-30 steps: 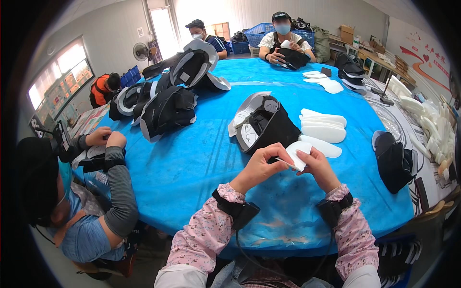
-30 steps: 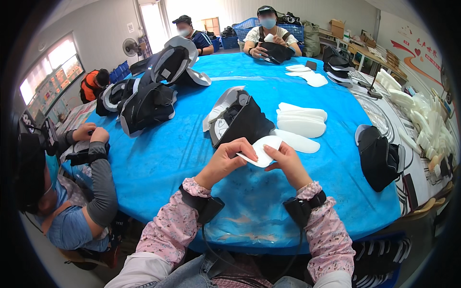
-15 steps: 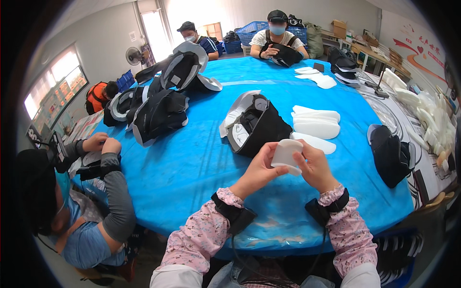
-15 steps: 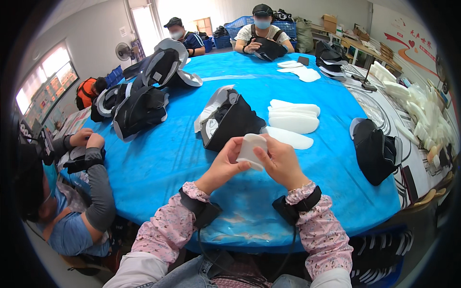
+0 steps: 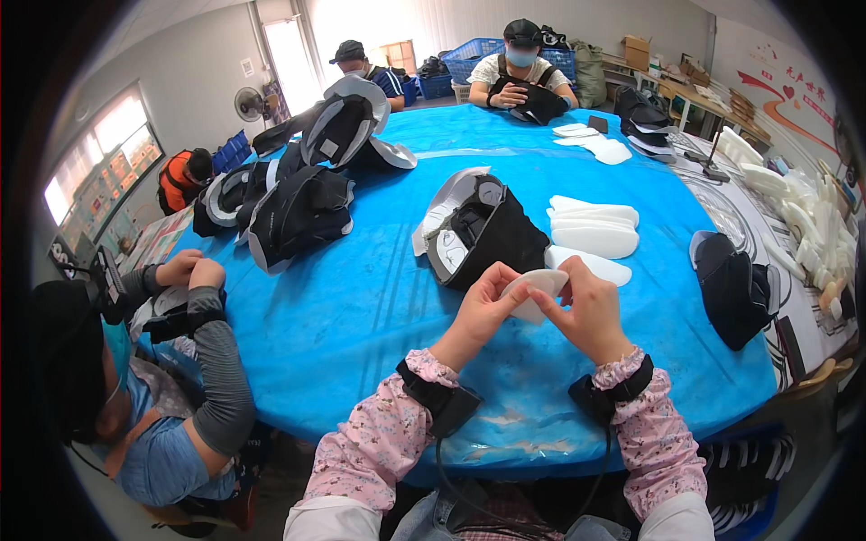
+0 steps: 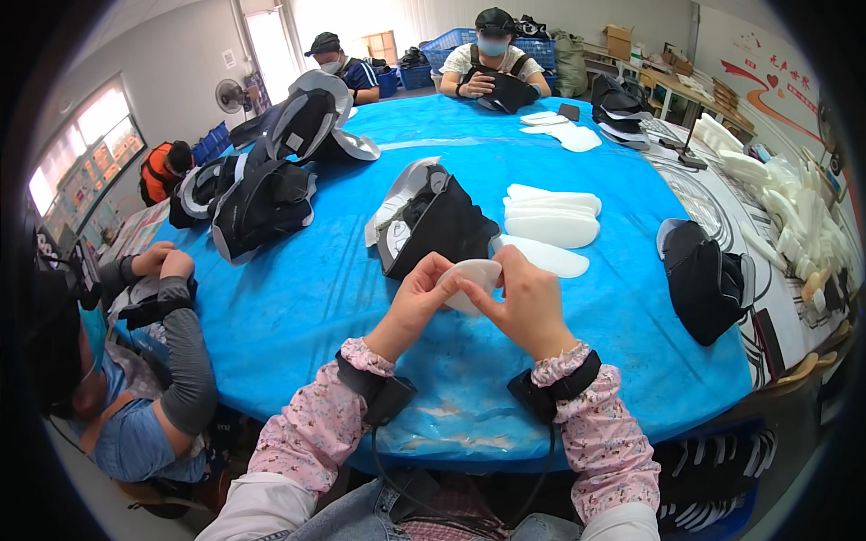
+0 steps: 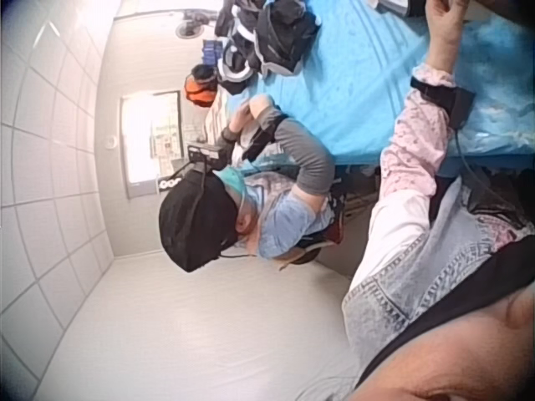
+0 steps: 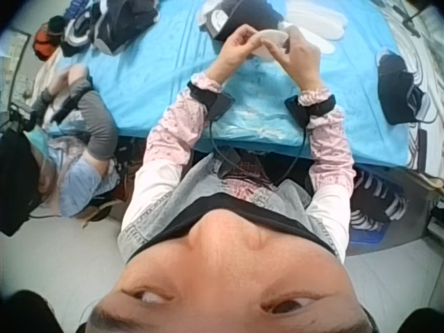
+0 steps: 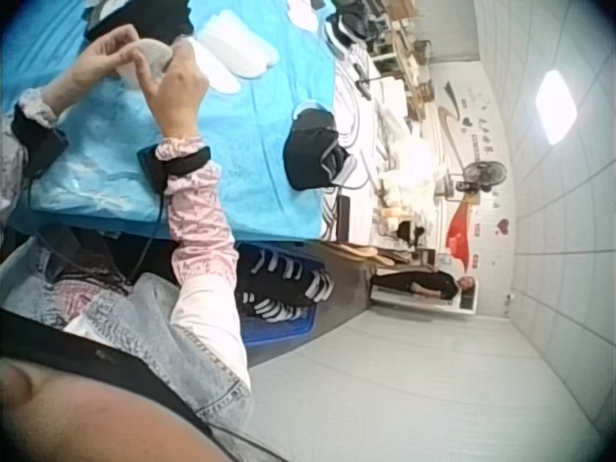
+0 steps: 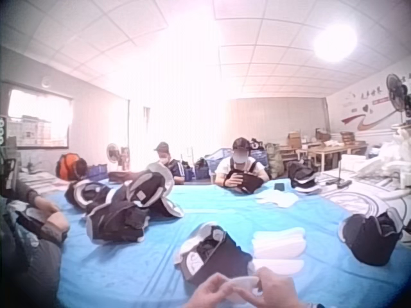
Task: The person picks up a stack of black shoe uppers and places them into a blue plastic bin. Then, they pick up another shoe upper, place a white foam padding inside the heel area, and press it into place by hand.
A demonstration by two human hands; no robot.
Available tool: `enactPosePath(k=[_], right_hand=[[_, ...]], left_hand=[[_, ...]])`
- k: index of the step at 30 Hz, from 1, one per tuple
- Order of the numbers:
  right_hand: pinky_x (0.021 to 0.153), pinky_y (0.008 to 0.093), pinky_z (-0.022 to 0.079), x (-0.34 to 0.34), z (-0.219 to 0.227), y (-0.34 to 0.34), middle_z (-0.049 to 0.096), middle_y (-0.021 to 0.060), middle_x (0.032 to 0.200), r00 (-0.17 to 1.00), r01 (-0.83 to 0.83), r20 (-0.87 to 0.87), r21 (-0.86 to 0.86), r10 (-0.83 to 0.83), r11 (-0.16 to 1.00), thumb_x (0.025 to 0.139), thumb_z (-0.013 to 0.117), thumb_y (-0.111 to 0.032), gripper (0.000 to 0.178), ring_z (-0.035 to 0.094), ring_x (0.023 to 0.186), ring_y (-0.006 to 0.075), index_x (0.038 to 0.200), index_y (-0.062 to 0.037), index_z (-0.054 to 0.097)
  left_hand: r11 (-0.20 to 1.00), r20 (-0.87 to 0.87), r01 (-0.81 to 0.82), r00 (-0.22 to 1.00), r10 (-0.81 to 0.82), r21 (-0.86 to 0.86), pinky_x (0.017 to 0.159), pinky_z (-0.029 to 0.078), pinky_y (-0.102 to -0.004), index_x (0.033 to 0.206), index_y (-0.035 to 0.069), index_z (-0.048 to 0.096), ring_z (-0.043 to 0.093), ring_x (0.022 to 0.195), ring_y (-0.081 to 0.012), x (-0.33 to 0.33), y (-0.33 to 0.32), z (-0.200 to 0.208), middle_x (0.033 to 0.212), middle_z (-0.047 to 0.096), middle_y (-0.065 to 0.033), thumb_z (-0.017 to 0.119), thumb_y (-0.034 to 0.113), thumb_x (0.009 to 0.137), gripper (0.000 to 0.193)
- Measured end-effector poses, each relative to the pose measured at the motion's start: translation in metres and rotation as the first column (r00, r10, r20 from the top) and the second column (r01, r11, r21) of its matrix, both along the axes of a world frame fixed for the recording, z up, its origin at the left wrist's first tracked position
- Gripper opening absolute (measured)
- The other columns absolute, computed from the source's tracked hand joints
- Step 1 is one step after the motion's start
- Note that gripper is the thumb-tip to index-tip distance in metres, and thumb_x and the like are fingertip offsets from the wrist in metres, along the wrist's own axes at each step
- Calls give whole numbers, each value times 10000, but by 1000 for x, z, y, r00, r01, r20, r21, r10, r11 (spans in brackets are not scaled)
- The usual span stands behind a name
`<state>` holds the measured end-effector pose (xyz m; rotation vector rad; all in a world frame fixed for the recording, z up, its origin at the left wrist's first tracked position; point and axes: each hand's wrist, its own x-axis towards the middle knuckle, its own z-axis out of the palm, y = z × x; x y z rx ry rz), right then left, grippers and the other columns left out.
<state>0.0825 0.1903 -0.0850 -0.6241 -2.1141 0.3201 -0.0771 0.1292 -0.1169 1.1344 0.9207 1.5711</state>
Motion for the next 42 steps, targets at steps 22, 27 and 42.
enactPosePath(k=[22, 27, 42], right_hand=[[527, 227, 375, 0, -8, -5, 541, -27, 678, 844, -536, -340, -536, 414, 652, 891, 548, -249, 245, 456, 616, 47, 937, -15, 604], [541, 226, 380, -6, -14, 7, 532, -17, 678, 777, -612, -482, -431, 404, 663, 901, 528, -248, 242, 455, 626, 57, 930, -19, 602], [443, 252, 332, 3, -14, 10, 474, 12, 549, 882, -471, -247, -391, 402, 791, 901, 534, -290, 275, 398, 489, 69, 868, -33, 624]], left_hand=[[991, -262, -133, 957, 126, -11, 682, 429, -210, 959, 37, 587, 508, 780, -56, 2, -2, 7, 842, 573, 10, 546, 273, 892, 249], [977, 7, 190, 982, -191, -98, 819, 467, -277, 1218, 25, 440, 566, 941, -128, -8, -16, 16, 1076, 560, -42, 566, 284, 881, 443], [999, -231, -20, 973, 25, 28, 777, 426, -214, 1120, 15, 511, 519, 891, -75, 1, -12, 17, 989, 572, -22, 568, 267, 887, 348]])
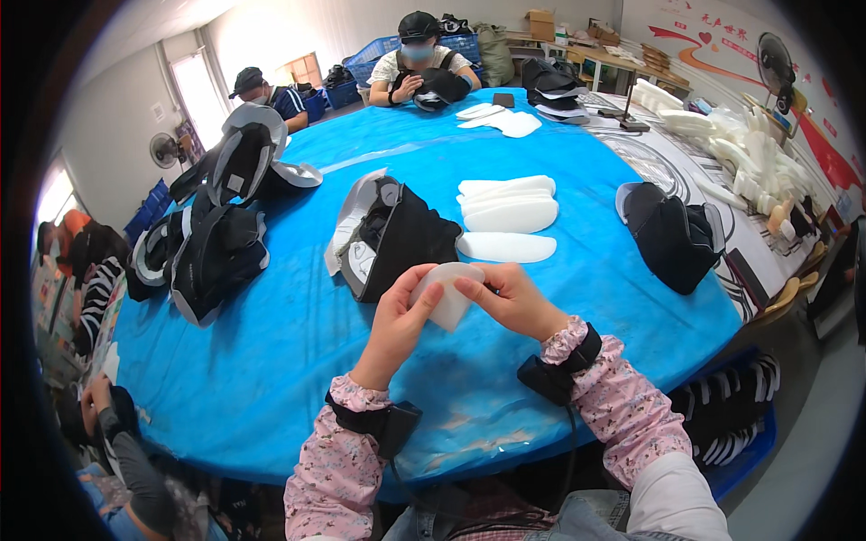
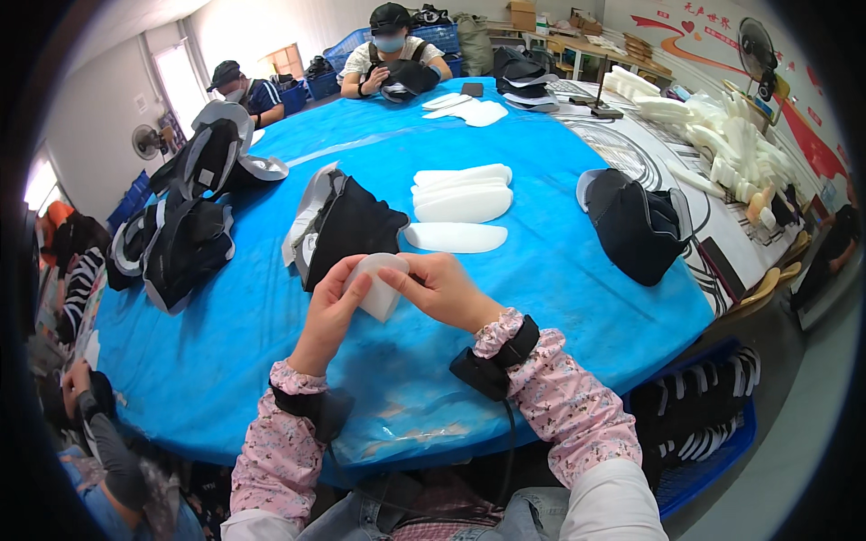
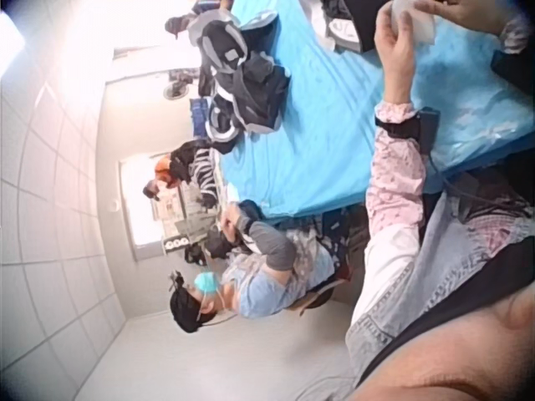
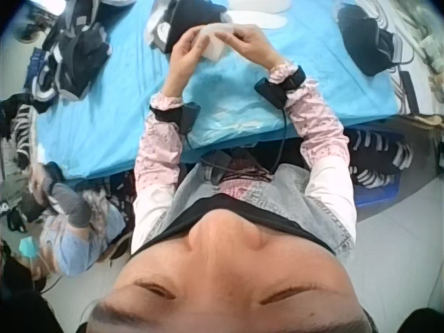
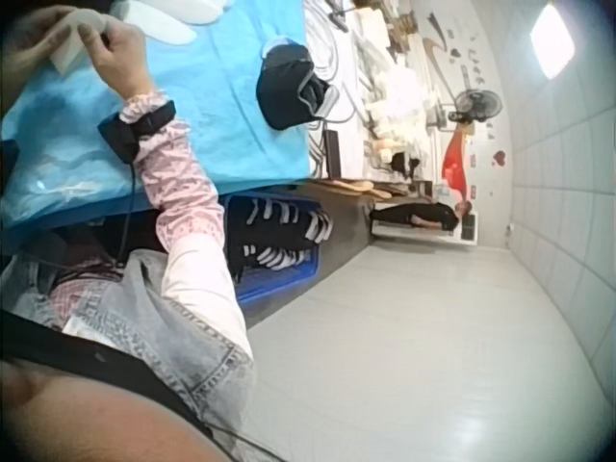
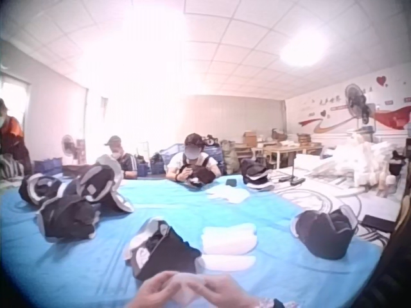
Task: The person picks up a stack of black shoe uppers and places them into a blue plastic bin. Then, they pick up another shoe upper, place a white foam padding inside the heel area, and press it into place by hand.
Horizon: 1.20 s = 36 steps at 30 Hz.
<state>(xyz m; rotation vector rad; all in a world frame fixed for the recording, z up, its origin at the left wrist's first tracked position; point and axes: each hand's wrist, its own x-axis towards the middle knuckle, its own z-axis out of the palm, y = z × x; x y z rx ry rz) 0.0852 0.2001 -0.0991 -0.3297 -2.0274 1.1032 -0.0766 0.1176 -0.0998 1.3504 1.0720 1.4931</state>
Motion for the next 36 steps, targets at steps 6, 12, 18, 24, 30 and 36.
enactPosePath(k=[6, 12, 18, 24, 30, 36], right_hand=[[452, 265, 334, 1, 2, -3, 466, 20, 556, 999, 19, 33, 31, -20, 999, 921, 492, -299, 289, 394, 497, 86, 909, -39, 616], [456, 275, 342, 0, -2, -2, 478, 36, 559, 999, 29, 21, 50, -30, 998, 927, 470, -321, 317, 402, 490, 106, 911, -39, 615], [443, 292, 348, 3, 3, -1, 493, 78, 538, 997, 60, 47, 78, -63, 995, 926, 468, -314, 324, 427, 456, 154, 855, -41, 625], [441, 329, 368, 5, 12, -6, 505, 138, 552, 988, 115, 78, 182, -131, 976, 930, 455, -276, 322, 467, 450, 267, 808, -27, 619], [442, 341, 361, 2, 15, -10, 489, 142, 548, 993, 113, 17, 212, -120, 971, 935, 444, -263, 337, 469, 462, 288, 759, -16, 593], [437, 316, 313, 9, 7, -6, 416, 99, 504, 974, 220, -86, 142, -210, 965, 952, 411, -282, 429, 367, 445, 191, 652, 6, 514]], left_hand=[[999, -40, -21, 999, 22, 26, 764, 429, -211, 1112, 12, 520, 520, 880, -73, -1, 0, -1, 981, 575, -23, 573, 262, 883, 342], [997, -55, -60, 997, 63, 47, 734, 434, -208, 1094, 15, 532, 527, 848, -72, 1, 0, 0, 946, 584, -18, 584, 252, 876, 326], [995, -90, -77, 993, 82, 65, 709, 433, -204, 1068, 21, 545, 529, 823, -66, 1, -1, 2, 912, 589, -12, 579, 235, 878, 288], [995, -112, -73, 990, 80, 66, 705, 432, -204, 1063, 23, 545, 526, 818, -64, 1, 1, 2, 906, 588, -9, 574, 238, 880, 284], [997, -145, -24, 989, 34, 68, 722, 433, -203, 1087, 26, 543, 533, 843, -66, -5, -6, 12, 916, 594, -20, 565, 240, 885, 295], [904, -38, -343, 931, 364, 254, 603, 450, -208, 941, 9, 614, 574, 705, -93, -68, 3, 8, 815, 616, -51, 474, 277, 928, 303]])
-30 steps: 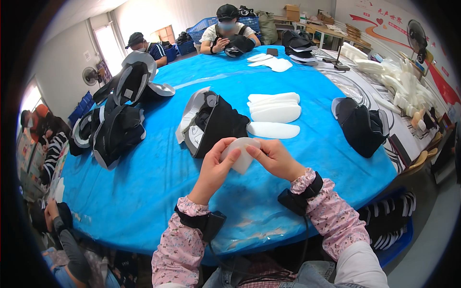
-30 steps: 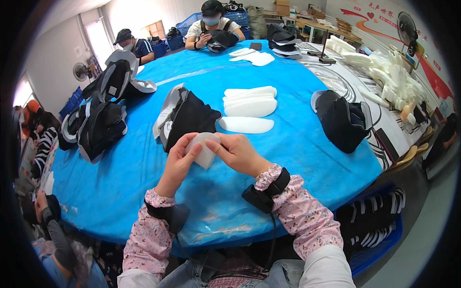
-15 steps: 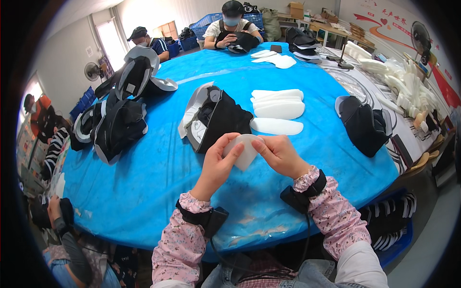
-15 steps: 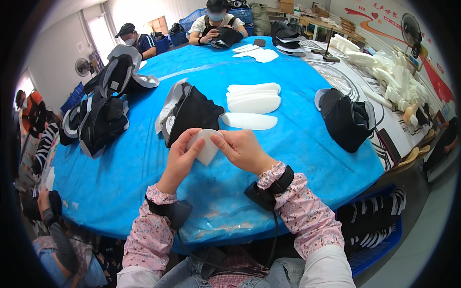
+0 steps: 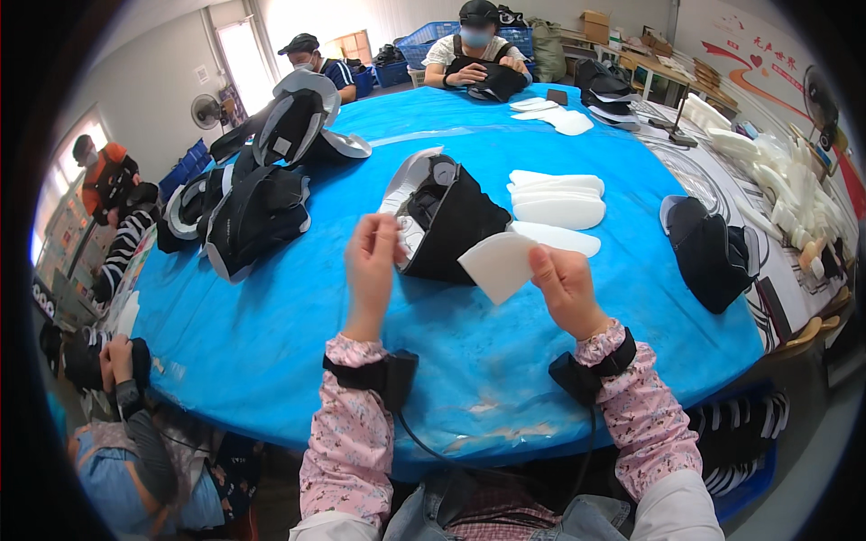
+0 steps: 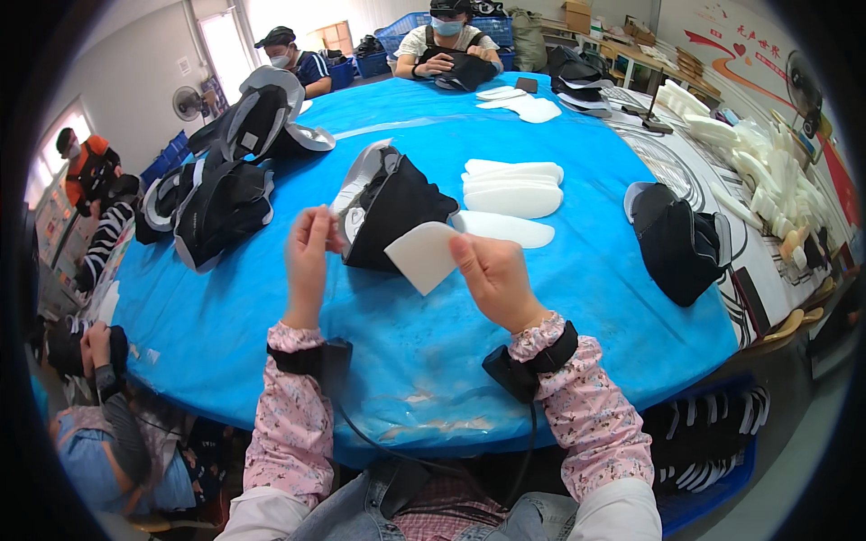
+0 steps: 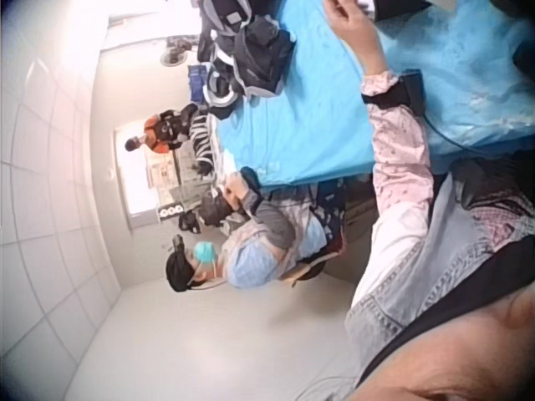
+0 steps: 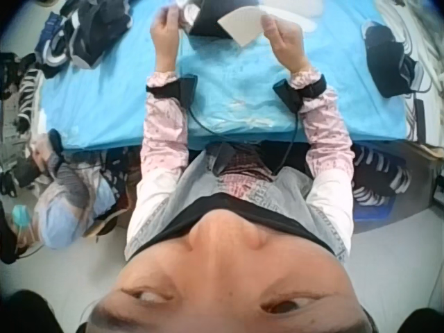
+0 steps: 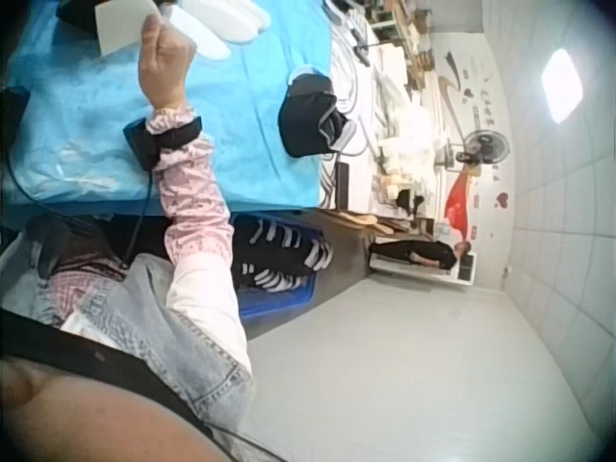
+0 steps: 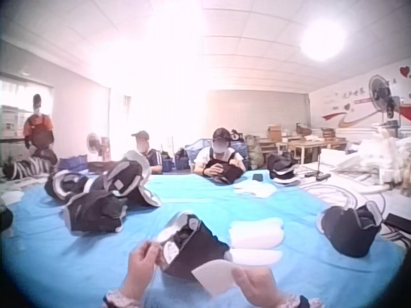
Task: The person picks up a stack of black shoe uppers and places them into a blue plastic bin. Then, they pick up another shoe upper, place a white foam padding inside the heel area, and press it into place by hand.
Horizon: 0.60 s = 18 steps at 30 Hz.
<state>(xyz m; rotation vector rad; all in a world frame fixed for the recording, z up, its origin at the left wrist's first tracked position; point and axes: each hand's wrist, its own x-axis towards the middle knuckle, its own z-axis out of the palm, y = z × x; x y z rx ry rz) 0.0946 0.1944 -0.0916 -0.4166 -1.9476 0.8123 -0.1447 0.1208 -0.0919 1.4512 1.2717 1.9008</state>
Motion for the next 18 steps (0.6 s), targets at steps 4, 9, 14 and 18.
enactPosePath(k=[4, 9, 14, 18], right_hand=[[437, 311, 312, -5, -4, 4, 420, 68, 498, 997, 40, -62, -42, -43, 998, 954, 409, -290, 448, 377, 446, 158, 632, 10, 496], [437, 308, 311, -3, -4, 7, 418, 64, 495, 995, 80, -49, -41, -82, 996, 954, 405, -292, 454, 378, 441, 157, 623, 6, 493], [435, 303, 308, -6, -3, 3, 422, 57, 492, 995, 71, -68, -52, -75, 996, 955, 402, -295, 461, 388, 438, 152, 611, -1, 488], [428, 306, 299, -2, -5, 5, 421, 59, 492, 989, 125, -79, 15, -124, 992, 951, 413, -284, 454, 385, 433, 155, 603, 0, 481]], left_hand=[[677, -365, -417, 903, 229, -606, 514, 448, -224, 747, -17, 611, 574, 521, -120, -33, -2, -12, 638, 606, -79, 478, 424, 894, 483], [606, -46, -65, 998, 47, -793, 520, 506, -268, 985, -49, 497, 610, 499, -200, -29, 7, -21, 658, 625, -136, 526, 449, 858, 514], [839, 352, 211, 936, -25, -501, 668, 542, -326, 1196, 4, 364, 616, 875, -198, -31, 15, -43, 1025, 576, -111, 542, 148, 833, 428], [954, 377, 45, 923, 73, -295, 811, 486, -321, 1232, 14, 338, 556, 985, -192, -10, 20, -40, 1117, 538, -93, 513, 59, 809, 460]])
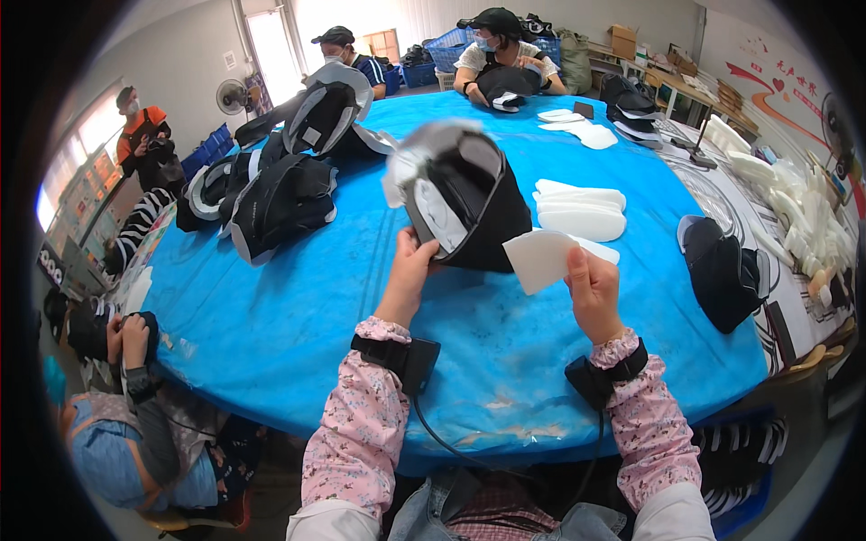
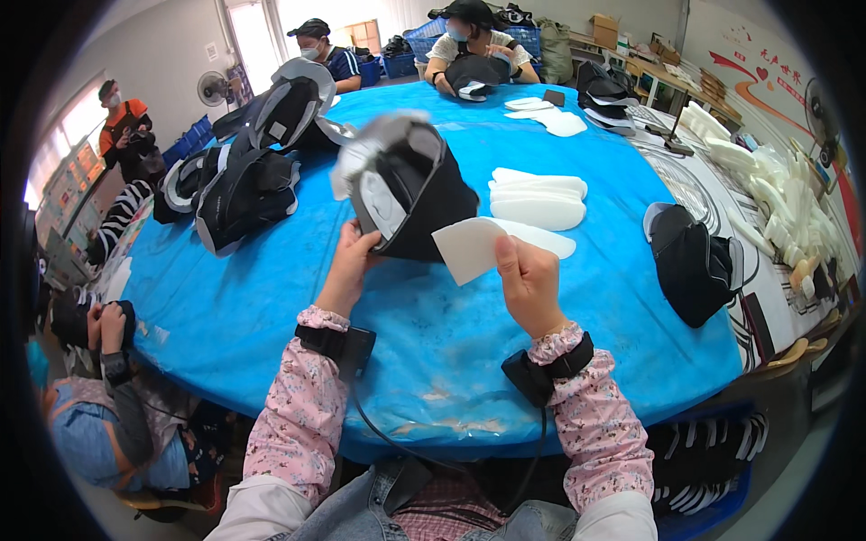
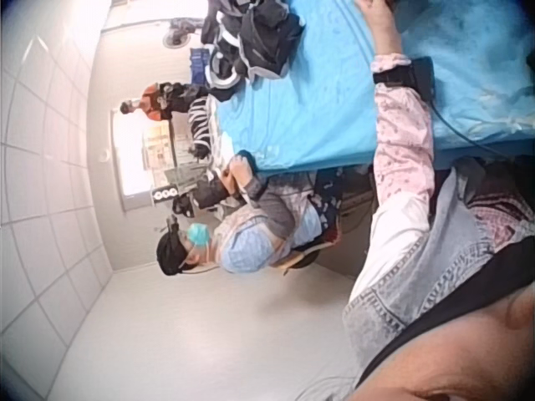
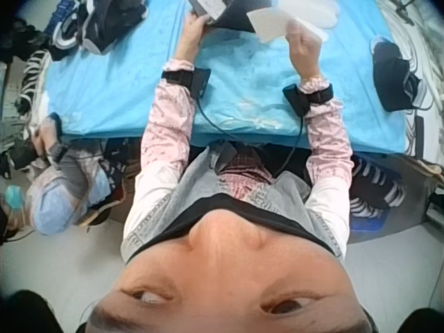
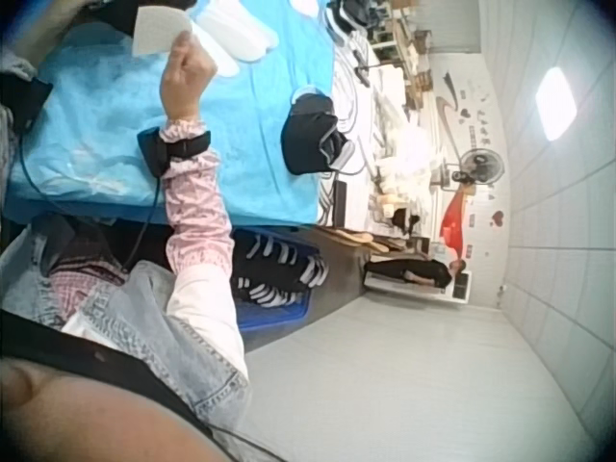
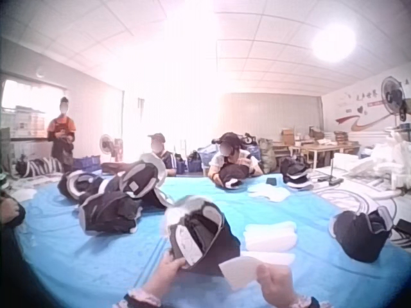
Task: The person picks up a stack of black shoe uppers and places them into a blue plastic bin. Then, they pick up another shoe upper, place a white foam padding inside the heel area, and press it into place by hand.
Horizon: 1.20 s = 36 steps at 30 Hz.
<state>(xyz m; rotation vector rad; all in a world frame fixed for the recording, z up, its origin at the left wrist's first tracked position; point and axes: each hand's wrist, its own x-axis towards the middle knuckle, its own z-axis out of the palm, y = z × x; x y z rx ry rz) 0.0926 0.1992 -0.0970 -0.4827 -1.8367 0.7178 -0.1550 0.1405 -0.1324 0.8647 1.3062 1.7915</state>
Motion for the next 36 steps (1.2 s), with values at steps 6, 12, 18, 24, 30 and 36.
enactPosePath(k=[6, 12, 18, 24, 30, 36], right_hand=[[417, 312, 281, 3, 10, -9, 401, 71, 486, 998, 21, 62, 146, -31, 989, 945, 429, -232, 432, 362, 422, 161, 583, 0, 459], [417, 292, 261, 4, 19, -24, 395, 42, 500, 999, -43, 24, 89, 41, 995, 941, 432, -204, 405, 350, 437, 122, 593, 2, 448], [396, 340, 318, -32, 36, -19, 472, 100, 483, 952, 131, 199, 423, -233, 896, 887, 494, -154, 323, 473, 410, 243, 596, -16, 502], [378, 341, 382, -57, 21, -7, 500, 94, 479, 785, 89, 408, 670, -466, 737, 859, 501, -188, 243, 518, 413, 249, 662, -60, 567], [365, 345, 361, -54, 17, -5, 504, 89, 467, 758, 167, 380, 673, -530, 721, 850, 519, -195, 307, 506, 395, 250, 575, -61, 541], [368, 344, 373, -55, 10, -2, 502, 93, 448, 783, 208, 311, 685, -539, 698, 845, 524, -204, 342, 515, 390, 258, 531, -70, 527]], left_hand=[[920, 77, -207, 978, 192, 333, 895, 370, -271, 1125, -21, 507, 498, 1021, -162, 14, -14, 28, 1094, 546, -78, 547, 131, 852, 315], [902, -269, -226, 903, 336, 368, 799, 398, -257, 1096, -32, 528, 507, 928, -151, 24, -5, 28, 1014, 557, -73, 552, 174, 888, 293], [833, -573, -79, 690, 442, 548, 688, 416, -286, 1005, 17, 598, 483, 816, -202, 37, -4, 31, 908, 494, -93, 610, 68, 817, 194], [811, -641, -60, 580, 503, 582, 655, 420, -295, 969, 5, 596, 515, 779, -220, 45, -2, 37, 888, 503, -101, 616, 69, 813, 170], [825, -534, -162, 691, 487, 542, 715, 403, -304, 977, 7, 584, 483, 813, -231, 45, 2, 23, 887, 509, -107, 595, 93, 832, 169], [822, -590, -95, 652, 477, 561, 736, 396, -307, 1035, 47, 598, 458, 832, -222, 60, 0, 29, 887, 491, -84, 609, 89, 810, 229]])
